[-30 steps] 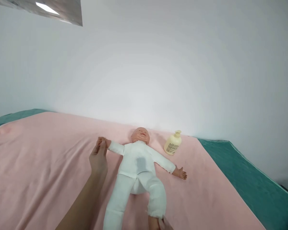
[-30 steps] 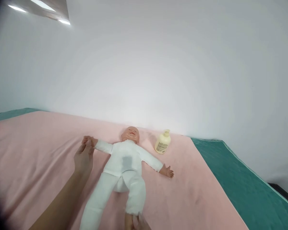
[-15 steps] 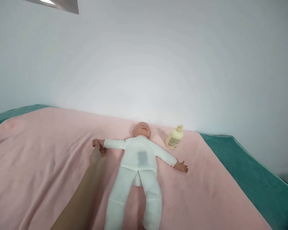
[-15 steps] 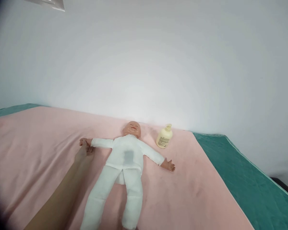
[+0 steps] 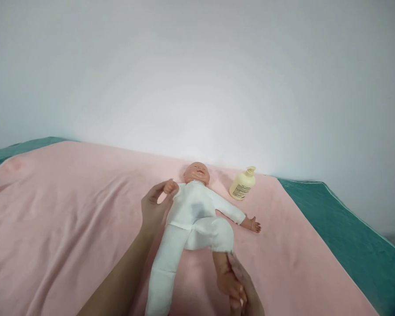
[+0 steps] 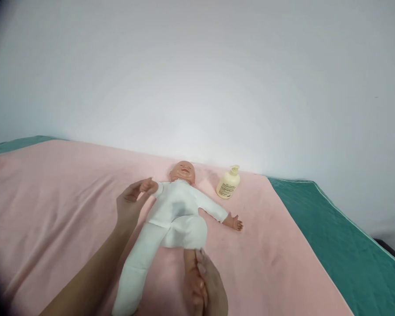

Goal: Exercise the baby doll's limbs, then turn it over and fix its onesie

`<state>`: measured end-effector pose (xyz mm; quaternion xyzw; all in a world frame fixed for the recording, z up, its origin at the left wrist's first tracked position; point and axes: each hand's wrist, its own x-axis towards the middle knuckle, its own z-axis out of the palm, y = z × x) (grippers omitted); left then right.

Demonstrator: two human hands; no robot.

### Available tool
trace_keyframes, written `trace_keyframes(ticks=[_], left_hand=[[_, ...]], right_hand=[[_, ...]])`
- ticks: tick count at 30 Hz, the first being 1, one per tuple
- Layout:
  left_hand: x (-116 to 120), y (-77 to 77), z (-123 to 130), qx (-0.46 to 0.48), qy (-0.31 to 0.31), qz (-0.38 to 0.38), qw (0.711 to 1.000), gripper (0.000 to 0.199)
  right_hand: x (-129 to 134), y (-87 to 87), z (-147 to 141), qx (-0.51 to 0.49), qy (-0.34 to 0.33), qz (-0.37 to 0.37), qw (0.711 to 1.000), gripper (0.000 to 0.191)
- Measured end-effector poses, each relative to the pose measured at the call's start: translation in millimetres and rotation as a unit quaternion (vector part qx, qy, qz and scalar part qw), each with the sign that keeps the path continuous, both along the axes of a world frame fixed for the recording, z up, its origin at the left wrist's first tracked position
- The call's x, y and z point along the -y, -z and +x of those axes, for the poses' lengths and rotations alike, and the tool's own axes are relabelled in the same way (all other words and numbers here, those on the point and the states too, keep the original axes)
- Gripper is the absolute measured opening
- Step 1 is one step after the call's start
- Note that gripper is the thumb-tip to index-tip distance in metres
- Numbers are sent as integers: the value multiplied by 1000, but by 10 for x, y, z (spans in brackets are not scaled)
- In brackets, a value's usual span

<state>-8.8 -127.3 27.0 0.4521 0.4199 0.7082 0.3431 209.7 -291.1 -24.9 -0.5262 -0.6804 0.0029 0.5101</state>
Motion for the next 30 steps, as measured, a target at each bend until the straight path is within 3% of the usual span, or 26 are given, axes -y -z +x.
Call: trace_keyframes(ticks=[3, 6, 9, 12, 15, 18, 21, 23, 26, 30], left_hand=[[47, 57, 37, -178, 57, 72, 980, 27], [26, 104, 41, -319, 99, 209, 919, 24], [-14, 123, 47, -389, 122, 276, 870, 28], [-28, 137, 53, -392, 133, 268, 870, 28], [-20, 149, 40, -313, 140, 200, 918, 25], [-25, 131, -3, -166, 108, 79, 977, 29], [-74, 86, -74, 0, 49, 4, 999, 31], [-132, 77, -142, 115, 12, -17, 993, 28], [-244, 157, -285, 273, -13, -51, 960, 20], [-400, 404, -503, 377, 5, -133, 917, 16]], right_hand=[[-158, -190, -15, -6, 11, -18, 1000, 42], [-278, -372, -47, -15, 24, -47, 998, 41], [-349, -464, -59, -15, 24, -75, 997, 40], [-333, -481, -58, -2, 26, -81, 996, 41], [-234, -470, -59, 18, 33, -78, 996, 42], [-113, -403, -49, 26, 9, -56, 998, 43], [-33, -211, 9, 37, -25, -6, 999, 43], [1, -17, 75, 58, -66, 28, 996, 43], [85, 301, 158, 87, -114, 61, 988, 43], [296, 642, 125, 102, -93, 93, 986, 38]])
